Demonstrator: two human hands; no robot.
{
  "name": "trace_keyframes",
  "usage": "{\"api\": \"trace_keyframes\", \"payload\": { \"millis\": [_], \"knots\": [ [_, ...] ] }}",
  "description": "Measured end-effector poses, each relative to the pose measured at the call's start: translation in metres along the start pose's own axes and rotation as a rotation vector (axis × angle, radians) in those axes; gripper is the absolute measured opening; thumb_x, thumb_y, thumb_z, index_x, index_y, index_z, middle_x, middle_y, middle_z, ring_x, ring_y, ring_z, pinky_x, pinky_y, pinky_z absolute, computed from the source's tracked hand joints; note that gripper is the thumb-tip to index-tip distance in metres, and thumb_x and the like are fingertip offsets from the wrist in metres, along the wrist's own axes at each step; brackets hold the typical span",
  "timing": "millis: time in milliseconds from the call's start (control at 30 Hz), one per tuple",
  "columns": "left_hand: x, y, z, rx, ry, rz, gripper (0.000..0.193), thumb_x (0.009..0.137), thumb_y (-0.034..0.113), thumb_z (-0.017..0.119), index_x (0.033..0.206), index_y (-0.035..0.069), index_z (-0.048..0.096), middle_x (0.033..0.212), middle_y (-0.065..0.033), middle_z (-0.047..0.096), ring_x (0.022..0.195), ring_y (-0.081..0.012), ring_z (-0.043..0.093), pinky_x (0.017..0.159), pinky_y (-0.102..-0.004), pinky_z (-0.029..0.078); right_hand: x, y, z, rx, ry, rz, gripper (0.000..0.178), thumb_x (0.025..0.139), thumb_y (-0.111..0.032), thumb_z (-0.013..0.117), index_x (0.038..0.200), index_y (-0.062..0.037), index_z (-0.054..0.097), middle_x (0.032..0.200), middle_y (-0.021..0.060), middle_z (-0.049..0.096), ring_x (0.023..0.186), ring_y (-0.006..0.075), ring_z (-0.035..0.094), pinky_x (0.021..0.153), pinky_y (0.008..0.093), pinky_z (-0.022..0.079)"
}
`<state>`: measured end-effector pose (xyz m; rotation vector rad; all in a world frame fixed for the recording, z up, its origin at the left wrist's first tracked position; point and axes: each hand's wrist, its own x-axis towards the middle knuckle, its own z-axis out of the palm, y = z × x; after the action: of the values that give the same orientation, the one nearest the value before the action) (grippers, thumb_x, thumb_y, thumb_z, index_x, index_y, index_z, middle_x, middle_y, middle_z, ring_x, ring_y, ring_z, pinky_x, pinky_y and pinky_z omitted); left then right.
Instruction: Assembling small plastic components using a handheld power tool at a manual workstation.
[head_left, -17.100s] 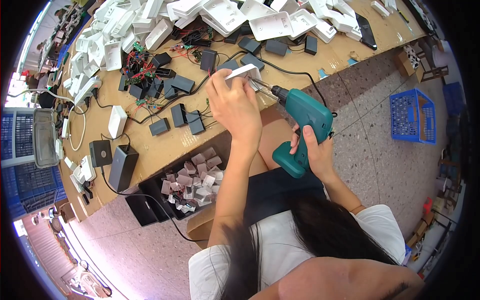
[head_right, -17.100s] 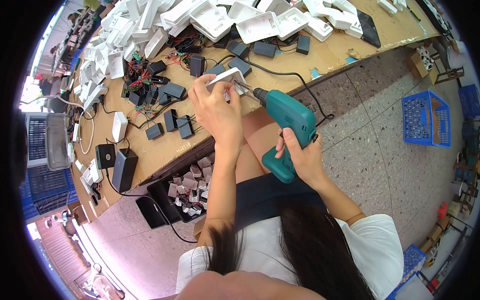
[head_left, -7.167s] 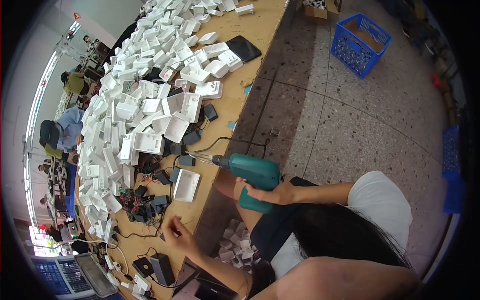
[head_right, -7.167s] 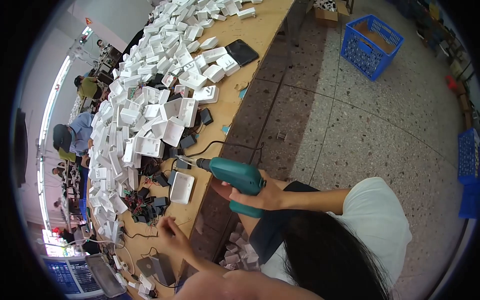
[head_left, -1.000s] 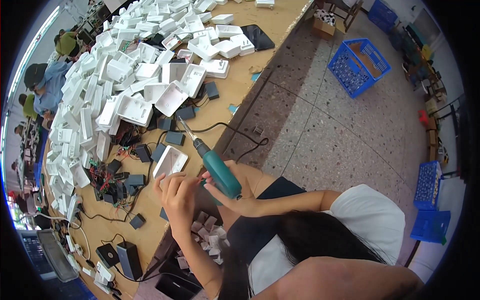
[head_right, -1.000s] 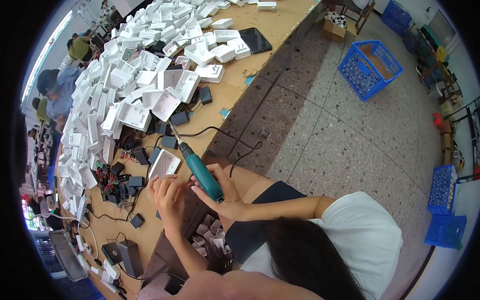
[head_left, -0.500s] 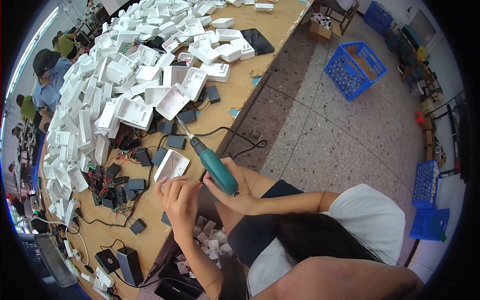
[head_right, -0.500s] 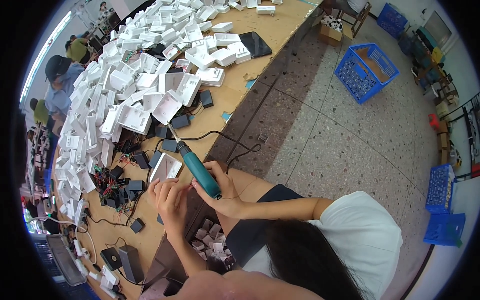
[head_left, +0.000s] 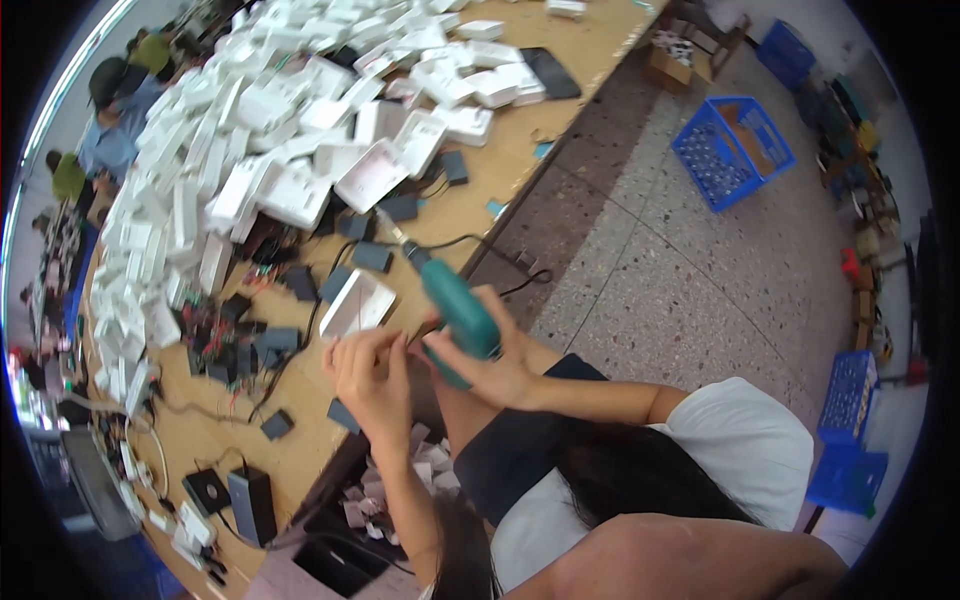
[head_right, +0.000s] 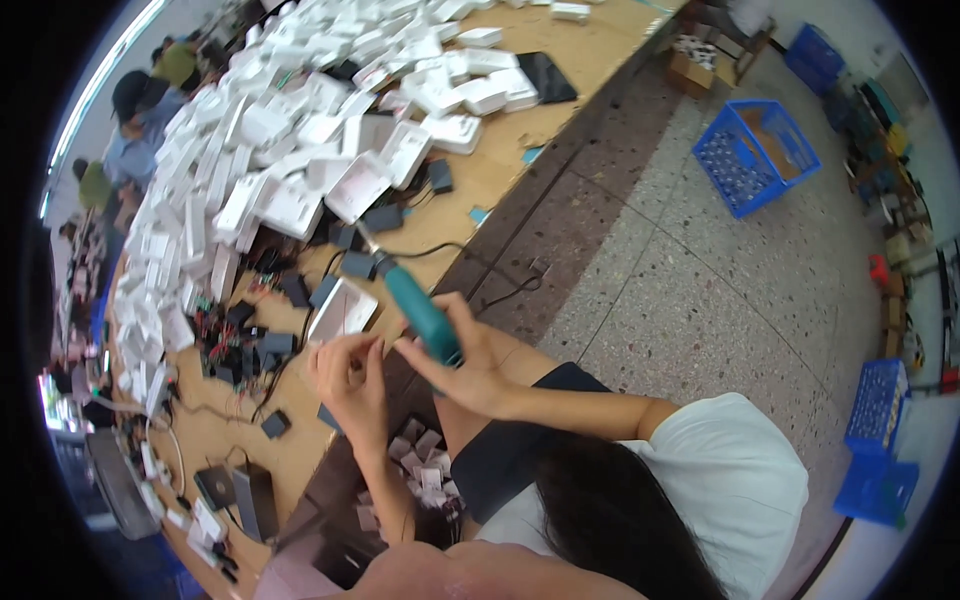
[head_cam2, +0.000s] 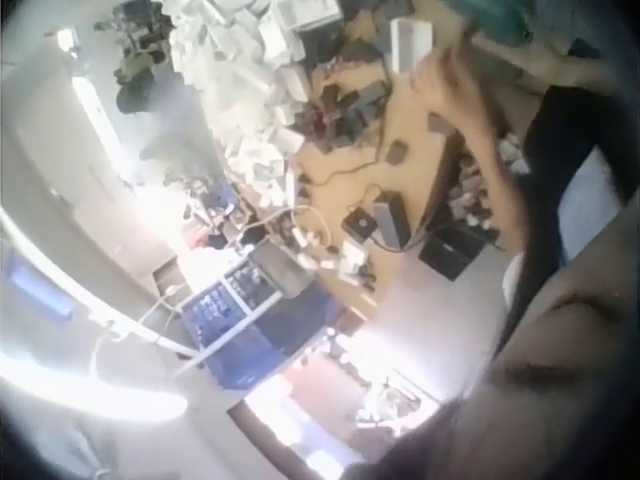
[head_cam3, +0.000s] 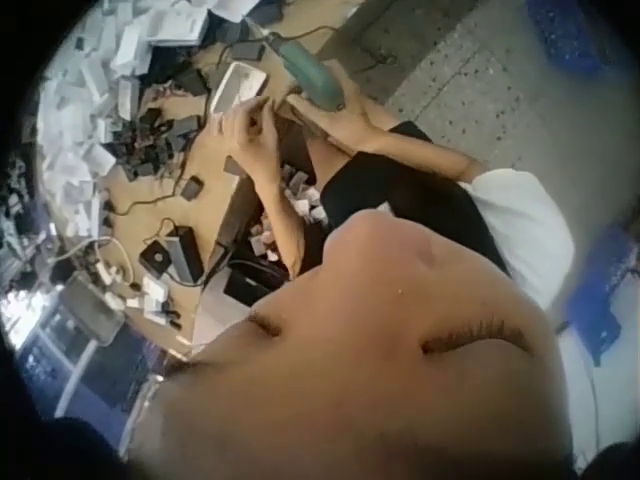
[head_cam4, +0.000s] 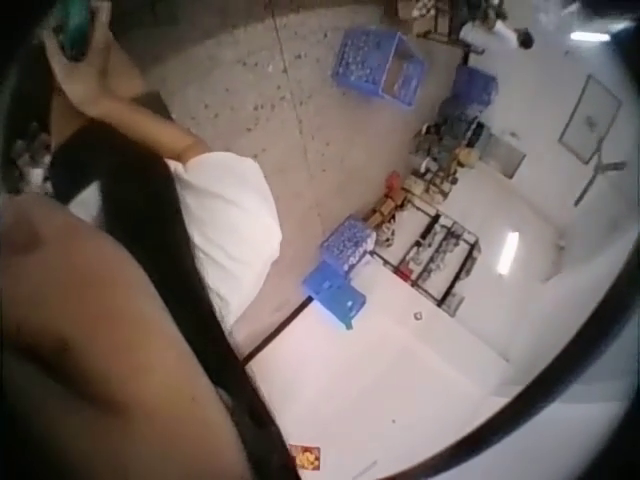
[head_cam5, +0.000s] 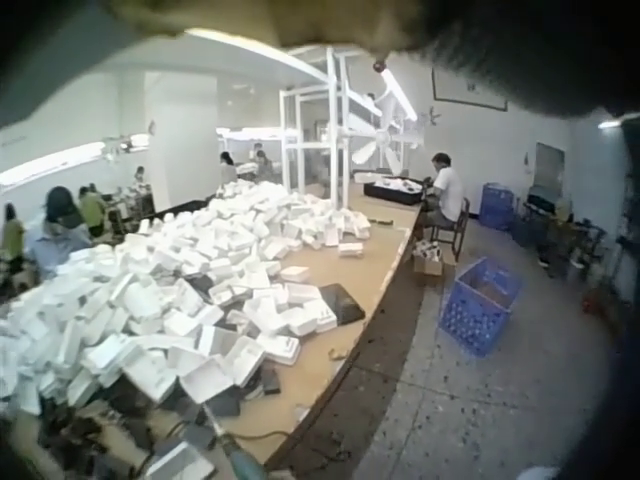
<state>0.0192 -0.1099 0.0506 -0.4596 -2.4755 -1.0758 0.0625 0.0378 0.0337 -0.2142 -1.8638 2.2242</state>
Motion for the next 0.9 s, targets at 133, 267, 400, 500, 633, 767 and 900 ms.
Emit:
{"api": "trace_keyframes", "payload": {
  "millis": [133,267,400,500,633,767,900],
  "knots": [
    [0.0,-0.027,-0.001,0.086,0.173,-0.132,0.011,0.082,0.008,0.078,0.09,0.01,0.073,0.091,-0.0044,0.064,0.092,-0.0246,0.059,0.092,-0.0408,0.04,-0.003,0.012,-0.013,-0.114,-0.007,0.031,0.026,0.097,-0.017,0.071,0.111,-0.0002,0.058,0.085,0.0016,0.065,0.074,0.0069,0.06,0.068,0.0251,0.051],
    [-0.007,-0.064,-0.004,0.338,0.335,-0.145,0.015,0.078,0.01,0.081,0.091,0.014,0.074,0.128,-0.0087,0.056,0.122,-0.0325,0.052,0.099,-0.0463,0.04,-0.007,0.015,-0.022,-0.121,-0.25,0.017,0.054,0.105,-0.045,0.054,0.127,0.0035,0.058,0.091,0.0082,0.062,0.075,0.0114,0.057,0.069,0.0249,0.047],
    [-0.005,-0.082,-0.003,-0.014,0.382,-0.29,0.008,0.084,0.007,0.077,0.091,0.009,0.072,0.149,-0.0157,0.047,0.13,-0.0353,0.05,0.088,-0.0414,0.052,-0.009,0.021,-0.025,-0.186,-0.359,-0.001,0.071,0.1,-0.062,0.053,0.126,0.0034,0.059,0.09,0.0094,0.062,0.071,0.0125,0.058,0.067,0.0273,0.048],
    [0.008,-0.082,-0.017,-0.157,0.298,-0.541,0.006,0.087,0.008,0.074,0.093,0.007,0.072,0.149,-0.0184,0.049,0.127,-0.0337,0.053,0.075,-0.0366,0.055,-0.011,0.023,-0.024,-0.17,-0.362,0.026,0.072,0.098,-0.063,0.055,0.126,0.0037,0.059,0.089,0.0092,0.062,0.071,0.0128,0.058,0.066,0.028,0.048],
    [0.009,-0.104,-0.012,0.075,0.257,-0.352,0.008,0.086,0.009,0.074,0.092,0.005,0.071,0.129,-0.0135,0.063,0.119,-0.0327,0.056,0.094,-0.0436,0.048,-0.011,0.024,-0.021,-0.149,-0.375,0.053,0.07,0.099,-0.061,0.056,0.125,0.0042,0.059,0.088,0.0091,0.062,0.071,0.0128,0.058,0.066,0.0274,0.048],
    [0.004,-0.096,-0.003,0.265,0.244,-0.28,0.009,0.081,0.009,0.076,0.087,0.008,0.07,0.123,-0.0052,0.064,0.12,-0.029,0.056,0.097,-0.0445,0.042,-0.006,0.019,-0.015,-0.139,-0.324,0.082,0.044,0.094,-0.036,0.073,0.107,0.0048,0.062,0.085,0.0089,0.064,0.066,0.0145,0.062,0.064,0.0282,0.051],
    [-0.002,-0.097,0.009,0.345,0.264,-0.225,0.011,0.078,0.009,0.077,0.086,0.009,0.07,0.122,-0.0039,0.063,0.12,-0.0276,0.055,0.097,-0.0438,0.041,-0.004,0.031,-0.011,-0.334,-0.305,-0.045,0.031,0.09,-0.024,0.076,0.098,0.0035,0.064,0.089,0.01,0.062,0.072,0.019,0.06,0.065,0.0307,0.047]
  ]
}}
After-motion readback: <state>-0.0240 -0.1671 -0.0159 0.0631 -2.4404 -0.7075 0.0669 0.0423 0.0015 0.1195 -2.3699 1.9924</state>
